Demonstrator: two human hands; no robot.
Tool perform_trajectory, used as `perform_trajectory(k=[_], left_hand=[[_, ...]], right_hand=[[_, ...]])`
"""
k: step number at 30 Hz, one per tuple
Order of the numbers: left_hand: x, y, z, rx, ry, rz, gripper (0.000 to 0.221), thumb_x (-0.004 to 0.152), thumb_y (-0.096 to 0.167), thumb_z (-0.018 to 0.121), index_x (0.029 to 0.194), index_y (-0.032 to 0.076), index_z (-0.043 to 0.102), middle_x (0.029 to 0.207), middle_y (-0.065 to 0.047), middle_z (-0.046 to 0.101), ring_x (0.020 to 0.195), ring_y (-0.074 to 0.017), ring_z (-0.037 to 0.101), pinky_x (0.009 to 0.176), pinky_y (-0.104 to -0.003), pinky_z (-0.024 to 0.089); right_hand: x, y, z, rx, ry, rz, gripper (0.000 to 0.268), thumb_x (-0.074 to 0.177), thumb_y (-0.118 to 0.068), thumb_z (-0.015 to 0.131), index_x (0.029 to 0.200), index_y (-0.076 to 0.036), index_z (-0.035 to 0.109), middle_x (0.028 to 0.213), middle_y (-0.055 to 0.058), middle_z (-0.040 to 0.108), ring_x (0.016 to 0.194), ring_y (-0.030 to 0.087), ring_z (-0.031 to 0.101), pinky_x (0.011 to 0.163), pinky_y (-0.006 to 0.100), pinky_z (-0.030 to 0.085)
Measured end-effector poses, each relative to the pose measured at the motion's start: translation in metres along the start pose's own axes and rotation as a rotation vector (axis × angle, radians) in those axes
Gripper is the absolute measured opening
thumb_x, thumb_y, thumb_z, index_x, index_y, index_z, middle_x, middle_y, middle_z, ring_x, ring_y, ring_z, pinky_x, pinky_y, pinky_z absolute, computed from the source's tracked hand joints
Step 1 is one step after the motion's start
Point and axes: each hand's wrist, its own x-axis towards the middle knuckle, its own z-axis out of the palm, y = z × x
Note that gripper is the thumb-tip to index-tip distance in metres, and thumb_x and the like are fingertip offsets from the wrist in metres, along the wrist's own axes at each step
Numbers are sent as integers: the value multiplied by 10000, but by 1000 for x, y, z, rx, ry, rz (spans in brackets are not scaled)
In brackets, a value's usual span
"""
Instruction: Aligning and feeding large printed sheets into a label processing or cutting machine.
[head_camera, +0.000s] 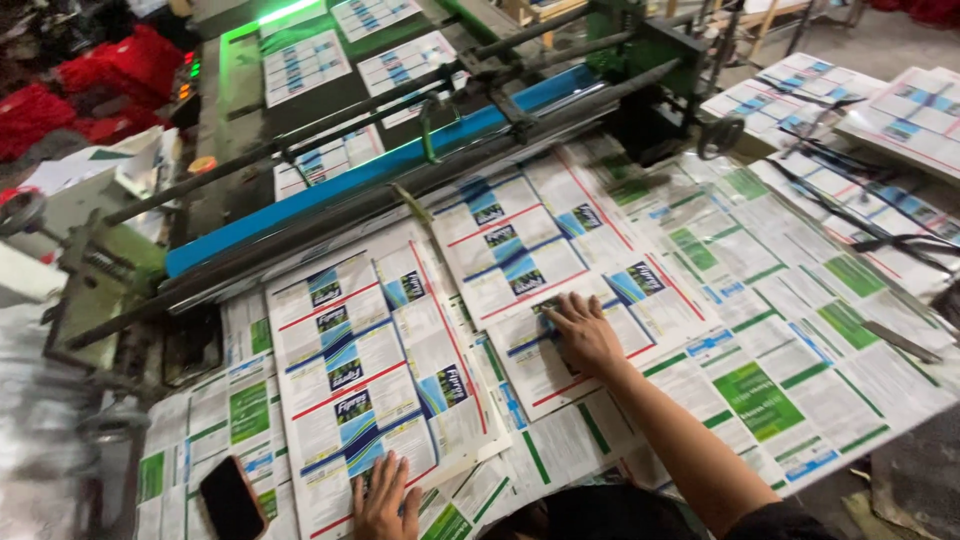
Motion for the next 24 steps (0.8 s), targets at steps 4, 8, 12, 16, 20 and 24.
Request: perform_trajectory(k=[4, 8, 12, 16, 20, 24], left_hand=[[6, -18, 17, -3, -99, -23, 585, 976, 496, 513, 1466, 185, 592, 1560, -117, 443, 1497, -361, 322, 1204, -653, 132], [19, -44, 41, 33, -55, 0, 601, 912, 508, 567, 1432, 215, 634, 1536, -99, 482, 1489, -328, 353, 1219, -631, 166], [43, -72, 39, -144, -168, 96, 468, 1025, 327, 592, 1428, 94, 644, 1515, -236, 530, 1454, -453, 389, 1113, -670, 208], [67, -96, 25, -312, -168, -45, 268, 980, 240, 623, 1169, 79, 722, 1168, -174, 689, 1150, -314, 643, 987, -485, 482], [71, -41, -54, -179, -155, -219, 134, 941, 221, 674, 1008, 153, 770, 1018, -87, 788, 958, -218, 777, 889, -378, 622], [40, 20, -126, 101, 259, -127, 262, 819, 30, 641, 1040, 131, 740, 1078, -73, 782, 1055, -236, 756, 975, -427, 525]], right_hand=[[2, 1, 4, 25, 7, 21, 667, 839, -294, 740, 1456, -200, 506, 1564, 164, 411, 1484, 388, 312, 1214, 594, 188], [3, -1, -1, 6, -11, 54, 606, 885, -290, 703, 1458, -209, 526, 1609, 129, 371, 1510, 370, 274, 1241, 583, 149], [3, 1, -1, 38, -60, 68, 538, 924, -237, 652, 1452, -225, 549, 1635, 111, 341, 1534, 354, 232, 1258, 576, 106], [1, 0, 0, 57, -39, 78, 510, 933, -197, 627, 1439, -242, 576, 1637, 94, 374, 1546, 342, 248, 1274, 570, 112], [1, 8, 8, 74, 2, 80, 478, 944, -210, 622, 1419, -253, 591, 1624, 89, 391, 1532, 345, 263, 1265, 571, 117], [3, 7, 8, 54, 10, -5, 527, 870, -229, 667, 1393, -209, 604, 1581, 115, 443, 1484, 356, 342, 1233, 579, 177]])
